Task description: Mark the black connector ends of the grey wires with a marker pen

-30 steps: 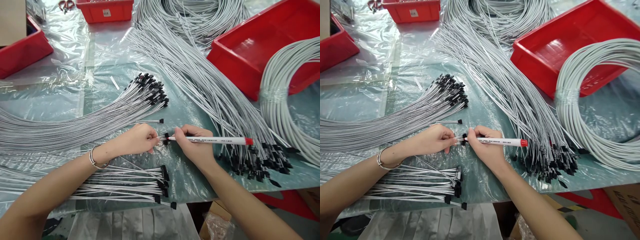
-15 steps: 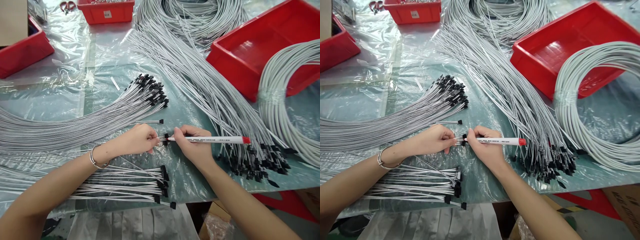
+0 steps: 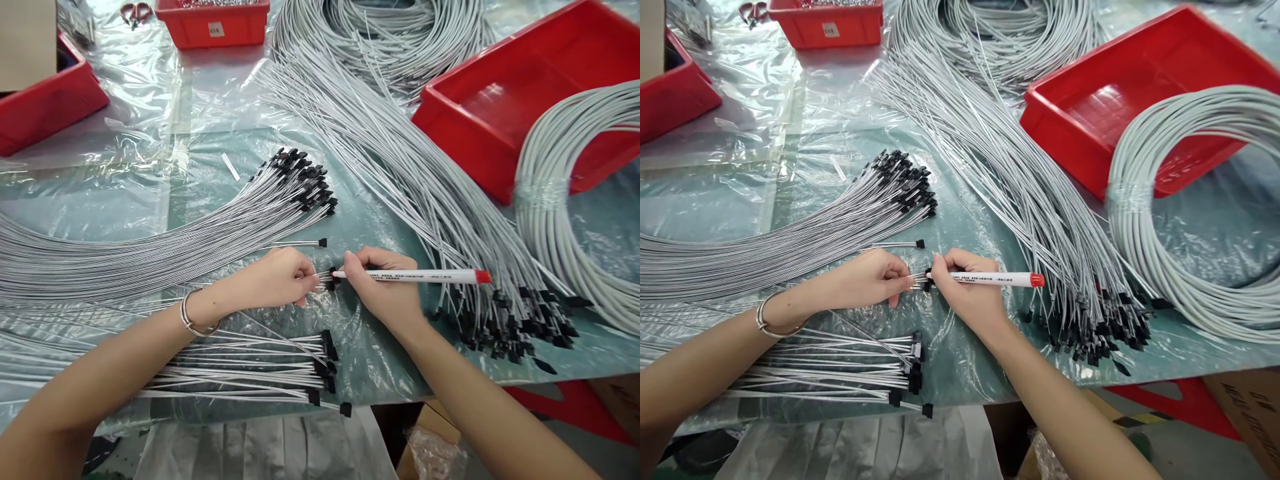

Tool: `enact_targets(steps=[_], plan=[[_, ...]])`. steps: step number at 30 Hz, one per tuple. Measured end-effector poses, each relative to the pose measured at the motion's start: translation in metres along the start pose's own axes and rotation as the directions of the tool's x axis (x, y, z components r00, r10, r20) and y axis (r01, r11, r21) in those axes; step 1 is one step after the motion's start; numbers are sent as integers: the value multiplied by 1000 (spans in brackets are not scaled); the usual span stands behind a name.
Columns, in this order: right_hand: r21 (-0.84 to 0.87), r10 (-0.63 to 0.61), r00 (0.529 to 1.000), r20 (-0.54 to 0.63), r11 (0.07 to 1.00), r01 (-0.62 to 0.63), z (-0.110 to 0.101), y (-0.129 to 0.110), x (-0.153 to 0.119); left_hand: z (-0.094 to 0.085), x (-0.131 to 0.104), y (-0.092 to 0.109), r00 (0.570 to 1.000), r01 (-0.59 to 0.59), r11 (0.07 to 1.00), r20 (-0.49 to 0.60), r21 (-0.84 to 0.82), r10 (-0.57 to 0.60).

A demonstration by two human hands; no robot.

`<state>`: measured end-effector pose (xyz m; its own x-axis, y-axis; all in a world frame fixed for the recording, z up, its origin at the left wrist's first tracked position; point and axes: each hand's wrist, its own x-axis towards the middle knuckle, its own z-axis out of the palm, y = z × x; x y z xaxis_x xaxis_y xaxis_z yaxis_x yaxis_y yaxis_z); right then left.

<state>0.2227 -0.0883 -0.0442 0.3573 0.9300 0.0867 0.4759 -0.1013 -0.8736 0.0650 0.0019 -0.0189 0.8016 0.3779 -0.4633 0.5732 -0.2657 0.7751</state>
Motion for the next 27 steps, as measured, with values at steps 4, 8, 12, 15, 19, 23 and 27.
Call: enact_targets(steps=[4,8,12,15,19,23,27], plan=[[-10,-16,1000,5,1000,16,1,0,0,0,0,0,1000,-10,1000,12,-4,10],[-2,-19,1000,7,1000,19,1,-1,1,-1,0,1,1000,-6,1000,10,-2,6],[8,-16,1000,-13,1000,16,1,0,1,-1,-1,2,1000,7,1000,27,-16,-7],[8,-12,1000,-22,1000,12,1,2,0,-1,-1,2,1000,12,1000,23,-20,-12],[12,-11,1000,-21,1000,11,1,1,0,-1,-1,2,1000,4,1000,13,-13,-4],[72,11,999,-40,997,-8,-1,-1,3,-1,-1,2,1000,8,1000,14,-1,-8],[208,48,996,-79,978,-30,-1,5,7,-1,-2,3,1000,-6,999,24,33,5]])
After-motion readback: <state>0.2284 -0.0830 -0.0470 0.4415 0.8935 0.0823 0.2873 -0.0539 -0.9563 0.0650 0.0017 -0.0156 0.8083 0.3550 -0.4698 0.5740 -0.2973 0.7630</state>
